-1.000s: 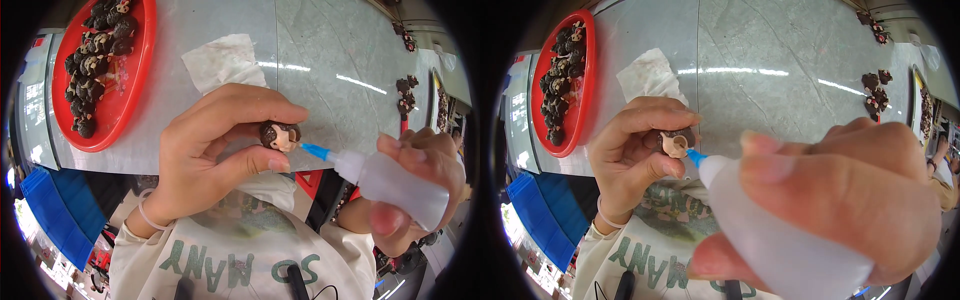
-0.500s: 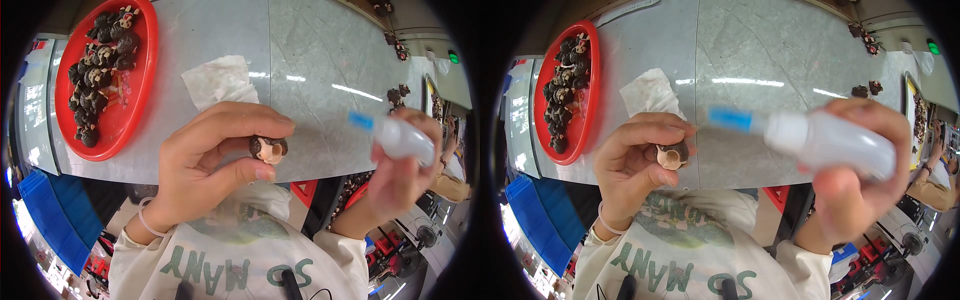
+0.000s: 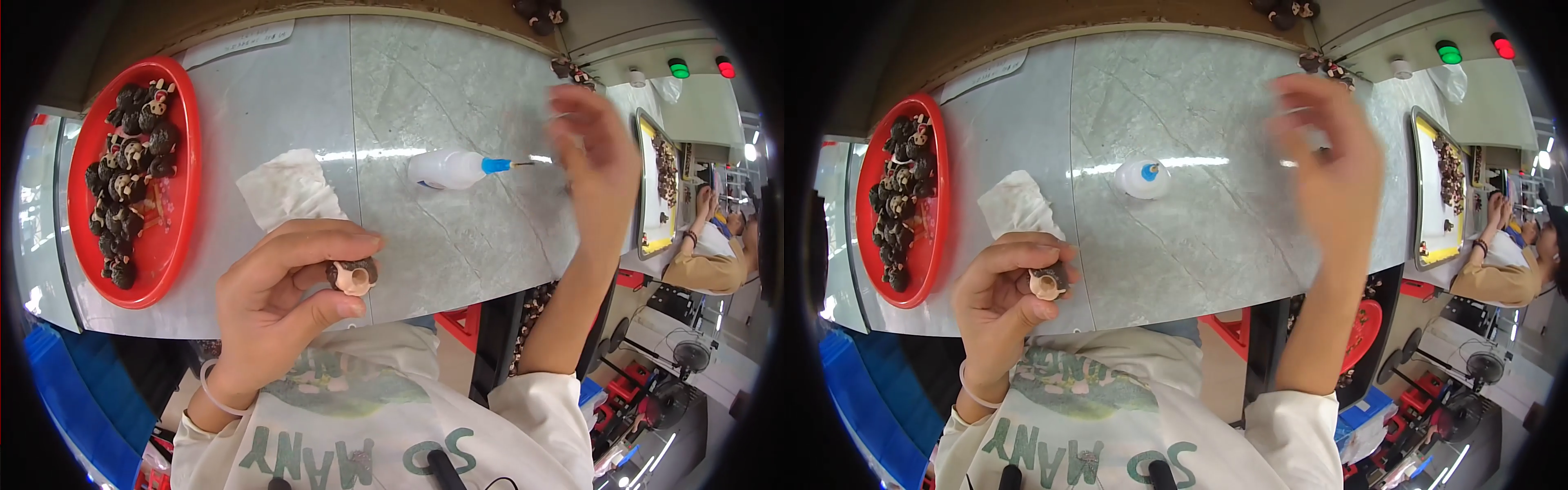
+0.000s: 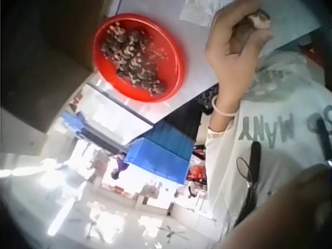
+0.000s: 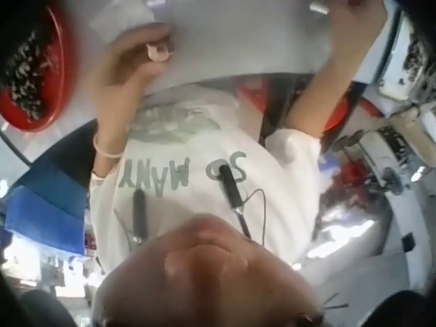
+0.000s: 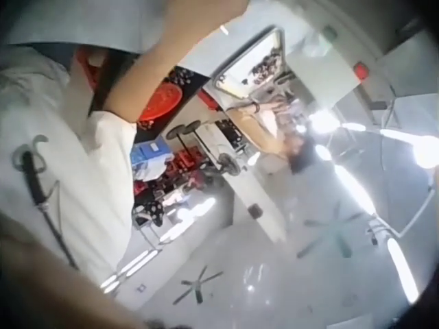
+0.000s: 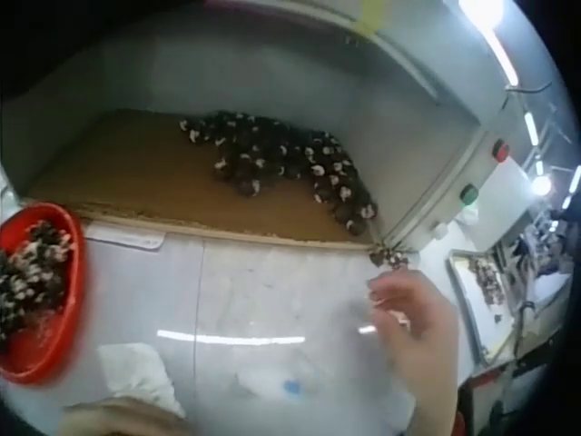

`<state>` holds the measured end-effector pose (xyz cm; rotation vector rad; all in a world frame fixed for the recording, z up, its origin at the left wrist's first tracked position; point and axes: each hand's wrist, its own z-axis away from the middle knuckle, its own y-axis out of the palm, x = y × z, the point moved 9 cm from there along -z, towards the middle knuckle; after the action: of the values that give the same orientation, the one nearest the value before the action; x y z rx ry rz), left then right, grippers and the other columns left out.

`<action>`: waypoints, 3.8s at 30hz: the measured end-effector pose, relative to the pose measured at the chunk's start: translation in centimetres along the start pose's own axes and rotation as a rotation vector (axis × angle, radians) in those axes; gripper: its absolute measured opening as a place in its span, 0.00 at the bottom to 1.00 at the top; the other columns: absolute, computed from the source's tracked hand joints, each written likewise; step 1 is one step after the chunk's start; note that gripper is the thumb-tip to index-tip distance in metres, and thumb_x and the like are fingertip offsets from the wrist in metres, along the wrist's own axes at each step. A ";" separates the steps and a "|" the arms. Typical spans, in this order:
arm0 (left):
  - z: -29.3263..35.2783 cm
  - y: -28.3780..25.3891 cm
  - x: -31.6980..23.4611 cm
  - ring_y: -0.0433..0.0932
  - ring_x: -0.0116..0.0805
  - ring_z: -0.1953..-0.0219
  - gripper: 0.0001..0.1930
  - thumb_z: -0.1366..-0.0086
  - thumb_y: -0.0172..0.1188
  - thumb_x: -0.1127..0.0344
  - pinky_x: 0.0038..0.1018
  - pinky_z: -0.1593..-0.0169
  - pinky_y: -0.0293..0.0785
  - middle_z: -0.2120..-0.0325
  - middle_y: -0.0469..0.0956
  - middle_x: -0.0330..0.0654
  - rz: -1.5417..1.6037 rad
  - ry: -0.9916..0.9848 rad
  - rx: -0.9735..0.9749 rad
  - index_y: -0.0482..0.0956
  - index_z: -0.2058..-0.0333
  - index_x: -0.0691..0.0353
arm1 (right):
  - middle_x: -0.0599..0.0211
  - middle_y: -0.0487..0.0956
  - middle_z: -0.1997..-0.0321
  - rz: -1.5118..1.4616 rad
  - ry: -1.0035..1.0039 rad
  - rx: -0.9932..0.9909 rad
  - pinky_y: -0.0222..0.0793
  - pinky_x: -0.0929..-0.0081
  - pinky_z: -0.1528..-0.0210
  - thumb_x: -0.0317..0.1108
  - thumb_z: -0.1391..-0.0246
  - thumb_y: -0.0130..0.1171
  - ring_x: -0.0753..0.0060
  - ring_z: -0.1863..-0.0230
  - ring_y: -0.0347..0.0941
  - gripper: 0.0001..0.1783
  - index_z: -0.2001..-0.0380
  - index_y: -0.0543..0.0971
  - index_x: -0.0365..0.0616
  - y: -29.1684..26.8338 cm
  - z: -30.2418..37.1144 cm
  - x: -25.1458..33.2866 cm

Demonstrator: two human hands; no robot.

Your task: Assembling small plastic figurines by applying glue to the parts and joining them together.

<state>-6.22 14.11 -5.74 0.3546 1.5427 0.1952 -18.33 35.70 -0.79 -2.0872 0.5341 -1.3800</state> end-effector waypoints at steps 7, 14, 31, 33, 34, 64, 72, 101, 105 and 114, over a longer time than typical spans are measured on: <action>-0.2 0.4 0.2 0.72 0.32 0.63 0.17 0.50 0.59 0.79 0.24 0.60 0.71 0.60 0.70 0.48 -0.018 -0.006 0.025 0.71 0.59 0.73 | 0.64 0.74 0.66 0.388 -0.023 -0.035 0.63 0.80 0.62 0.30 0.55 0.57 0.74 0.65 0.69 0.14 0.61 0.74 0.42 -1.1 -4.2 -4.2; 0.2 0.1 0.2 0.72 0.31 0.63 0.17 0.49 0.59 0.79 0.23 0.60 0.71 0.60 0.70 0.48 -0.013 -0.014 0.025 0.71 0.59 0.72 | 0.69 0.73 0.69 0.335 0.040 0.089 0.65 0.80 0.66 0.25 0.58 0.59 0.77 0.69 0.69 0.10 0.70 0.70 0.37 0.4 -3.5 -3.0; -0.1 -0.1 0.4 0.74 0.34 0.65 0.20 0.49 0.62 0.64 0.21 0.65 0.73 0.62 0.71 0.51 0.019 0.008 -0.035 0.70 0.60 0.70 | 0.48 0.74 0.69 -0.781 0.210 0.095 0.69 0.81 0.75 0.33 0.55 0.61 0.71 0.74 0.72 0.17 0.67 0.69 0.33 2.5 6.7 3.0; 0.1 -0.1 0.4 0.74 0.34 0.66 0.21 0.49 0.62 0.64 0.21 0.65 0.73 0.62 0.71 0.50 0.012 0.000 -0.030 0.70 0.59 0.70 | 0.49 0.73 0.69 -0.749 0.221 0.124 0.68 0.83 0.77 0.38 0.54 0.60 0.72 0.76 0.71 0.18 0.67 0.68 0.35 3.3 7.1 3.8; 0.1 -0.1 0.4 0.74 0.34 0.66 0.21 0.49 0.62 0.64 0.21 0.64 0.73 0.62 0.71 0.50 0.007 -0.004 -0.023 0.70 0.59 0.70 | 0.50 0.72 0.68 -0.715 0.230 0.152 0.67 0.84 0.79 0.42 0.53 0.59 0.73 0.78 0.70 0.20 0.66 0.67 0.37 3.8 7.2 4.2; 0.9 0.3 -2.2 0.72 0.29 0.73 0.23 0.65 0.69 0.65 0.21 0.71 0.67 0.74 0.75 0.44 -0.558 0.341 -0.008 0.78 0.67 0.71 | 0.53 0.75 0.80 -0.392 -0.291 0.129 0.64 0.87 0.81 0.28 0.77 0.70 0.77 0.82 0.70 0.21 0.76 0.73 0.29 6.6 6.8 10.6; 1.0 0.4 -1.8 0.72 0.30 0.73 0.23 0.64 0.69 0.67 0.20 0.71 0.67 0.72 0.76 0.45 -0.556 0.291 -0.005 0.77 0.66 0.71 | 0.58 0.73 0.76 -0.485 -0.110 0.239 0.64 0.85 0.73 0.24 0.77 0.71 0.78 0.76 0.69 0.20 0.76 0.72 0.32 7.5 7.2 8.7; 1.7 1.8 -2.8 0.76 0.36 0.69 0.16 0.51 0.58 0.71 0.23 0.68 0.74 0.65 0.72 0.56 -0.719 0.601 0.040 0.72 0.62 0.72 | 0.59 0.72 0.75 -1.166 0.757 0.280 0.70 0.82 0.78 0.24 0.60 0.55 0.75 0.77 0.72 0.12 0.74 0.62 0.37 11.5 10.0 5.9; 1.6 1.4 -2.7 0.76 0.37 0.68 0.15 0.50 0.57 0.71 0.23 0.68 0.74 0.64 0.71 0.56 -0.691 0.563 0.022 0.72 0.62 0.72 | 0.62 0.73 0.74 -1.181 0.783 0.264 0.67 0.85 0.75 0.26 0.59 0.56 0.77 0.74 0.71 0.13 0.72 0.63 0.37 11.6 10.0 6.1; 1.3 1.3 -2.7 0.74 0.42 0.60 0.16 0.50 0.53 0.77 0.26 0.62 0.73 0.61 0.69 0.58 -0.649 0.560 0.003 0.69 0.60 0.73 | 0.53 0.69 0.58 -0.989 0.324 0.191 0.68 0.80 0.61 0.19 0.63 0.60 0.71 0.61 0.70 0.23 0.61 0.63 0.33 9.7 9.4 6.6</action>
<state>-4.85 14.29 -2.78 -0.2343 2.1260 -0.2389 -7.30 26.65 -5.44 -2.0250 -0.6067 -2.2009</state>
